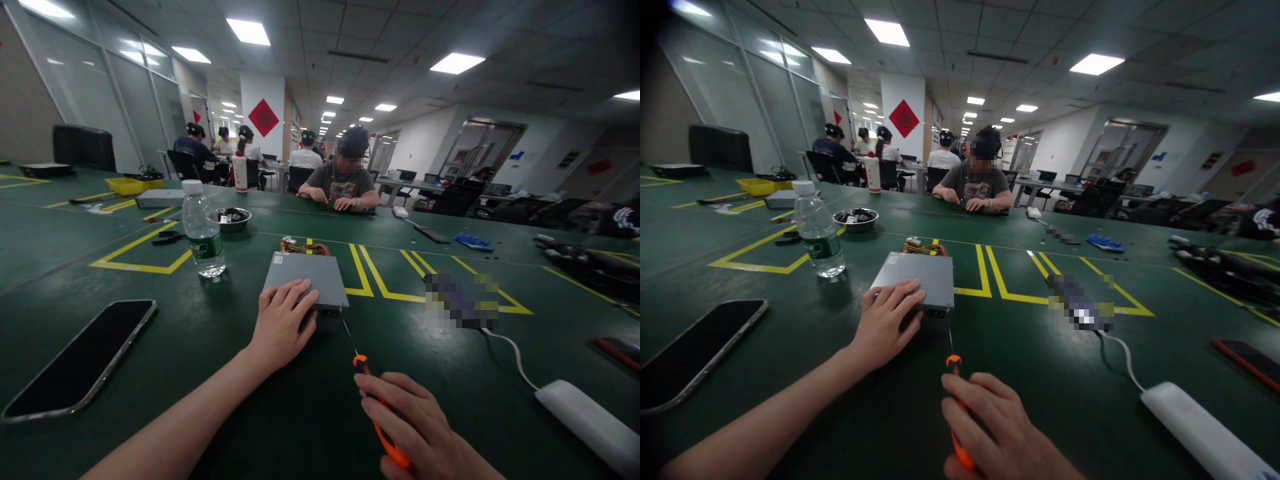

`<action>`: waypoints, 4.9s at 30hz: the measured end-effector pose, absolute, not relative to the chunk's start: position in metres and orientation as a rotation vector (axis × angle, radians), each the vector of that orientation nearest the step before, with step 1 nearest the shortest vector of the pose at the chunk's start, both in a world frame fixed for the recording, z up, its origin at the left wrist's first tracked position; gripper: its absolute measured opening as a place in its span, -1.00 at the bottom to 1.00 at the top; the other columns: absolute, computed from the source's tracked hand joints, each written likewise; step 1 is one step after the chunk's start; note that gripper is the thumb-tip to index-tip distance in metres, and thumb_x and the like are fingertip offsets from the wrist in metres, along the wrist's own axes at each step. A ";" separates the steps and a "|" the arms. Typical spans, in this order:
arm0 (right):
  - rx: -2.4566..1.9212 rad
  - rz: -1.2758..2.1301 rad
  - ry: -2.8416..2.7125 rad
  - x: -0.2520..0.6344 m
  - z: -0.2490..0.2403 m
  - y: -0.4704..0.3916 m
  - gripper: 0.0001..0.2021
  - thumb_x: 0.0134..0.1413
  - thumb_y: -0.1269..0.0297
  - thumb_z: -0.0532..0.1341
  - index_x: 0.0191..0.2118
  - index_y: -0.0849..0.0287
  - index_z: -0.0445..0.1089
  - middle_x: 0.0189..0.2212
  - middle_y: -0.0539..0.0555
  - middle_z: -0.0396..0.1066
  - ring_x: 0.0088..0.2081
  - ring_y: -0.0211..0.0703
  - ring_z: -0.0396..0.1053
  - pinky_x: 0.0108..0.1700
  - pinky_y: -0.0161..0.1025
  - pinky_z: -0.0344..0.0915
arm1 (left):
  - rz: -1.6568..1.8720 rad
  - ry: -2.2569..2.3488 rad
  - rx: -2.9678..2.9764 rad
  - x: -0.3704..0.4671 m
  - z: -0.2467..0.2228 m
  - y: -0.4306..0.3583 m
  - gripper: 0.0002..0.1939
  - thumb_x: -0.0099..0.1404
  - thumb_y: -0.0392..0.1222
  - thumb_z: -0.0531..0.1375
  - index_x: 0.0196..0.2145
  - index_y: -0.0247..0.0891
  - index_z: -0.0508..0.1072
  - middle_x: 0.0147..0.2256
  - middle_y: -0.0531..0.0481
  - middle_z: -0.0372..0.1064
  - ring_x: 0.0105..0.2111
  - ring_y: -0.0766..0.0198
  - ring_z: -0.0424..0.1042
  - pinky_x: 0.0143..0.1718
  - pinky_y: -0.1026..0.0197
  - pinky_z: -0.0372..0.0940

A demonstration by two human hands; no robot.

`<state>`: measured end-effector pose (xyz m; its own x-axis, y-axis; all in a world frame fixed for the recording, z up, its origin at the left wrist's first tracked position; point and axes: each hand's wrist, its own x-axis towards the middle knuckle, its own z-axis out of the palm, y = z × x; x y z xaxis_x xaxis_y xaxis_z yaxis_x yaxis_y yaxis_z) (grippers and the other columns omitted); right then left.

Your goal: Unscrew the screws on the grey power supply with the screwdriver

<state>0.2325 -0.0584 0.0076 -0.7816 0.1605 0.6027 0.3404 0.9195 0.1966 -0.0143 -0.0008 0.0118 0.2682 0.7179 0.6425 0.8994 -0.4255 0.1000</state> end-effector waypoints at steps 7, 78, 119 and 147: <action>-0.346 -0.408 -2.439 0.228 0.016 -0.061 -0.61 0.33 0.13 -0.14 -0.08 0.33 0.27 -0.17 0.27 0.43 -0.05 -0.14 0.36 0.00 -0.20 0.25 | -0.927 -1.487 -2.249 -0.014 0.011 -0.001 -0.70 0.29 -0.12 0.02 -0.04 -0.10 0.33 0.07 -0.05 0.27 0.07 0.09 0.20 -0.02 -0.03 0.01; -0.424 -0.348 -2.343 0.216 0.019 -0.071 -0.71 0.22 0.16 0.08 -0.11 0.32 0.20 -0.22 0.29 0.46 -0.16 -0.14 0.43 -0.10 -0.24 0.33 | -0.929 -1.470 -2.238 -0.014 0.010 0.000 -0.69 0.25 -0.13 0.06 -0.04 -0.11 0.32 0.07 -0.03 0.27 0.05 0.09 0.22 -0.03 -0.02 0.01; -0.420 -0.351 -2.362 0.209 0.017 -0.069 -0.68 0.23 0.12 0.07 -0.10 0.32 0.20 -0.22 0.28 0.46 -0.11 -0.15 0.41 -0.08 -0.24 0.32 | -0.925 -1.474 -2.266 -0.013 0.014 -0.002 -0.70 0.28 -0.14 0.03 -0.04 -0.12 0.32 0.07 -0.05 0.27 0.06 0.08 0.21 -0.03 -0.03 0.00; -0.408 -0.281 -2.446 0.216 0.007 -0.066 -0.55 0.19 0.08 0.06 0.02 0.39 0.16 -0.13 0.32 0.41 -0.05 -0.07 0.37 -0.07 -0.20 0.34 | -0.939 -1.483 -2.272 -0.013 0.012 -0.001 -0.70 0.28 -0.14 0.03 -0.03 -0.11 0.31 0.08 -0.05 0.26 0.07 0.09 0.20 -0.02 -0.04 0.00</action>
<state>0.2165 -0.0665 0.0068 -0.7503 0.2205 0.6233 0.3561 0.9291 0.1001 -0.0132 -0.0010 0.0123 0.2658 0.7153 0.6463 0.8902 -0.4394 0.1202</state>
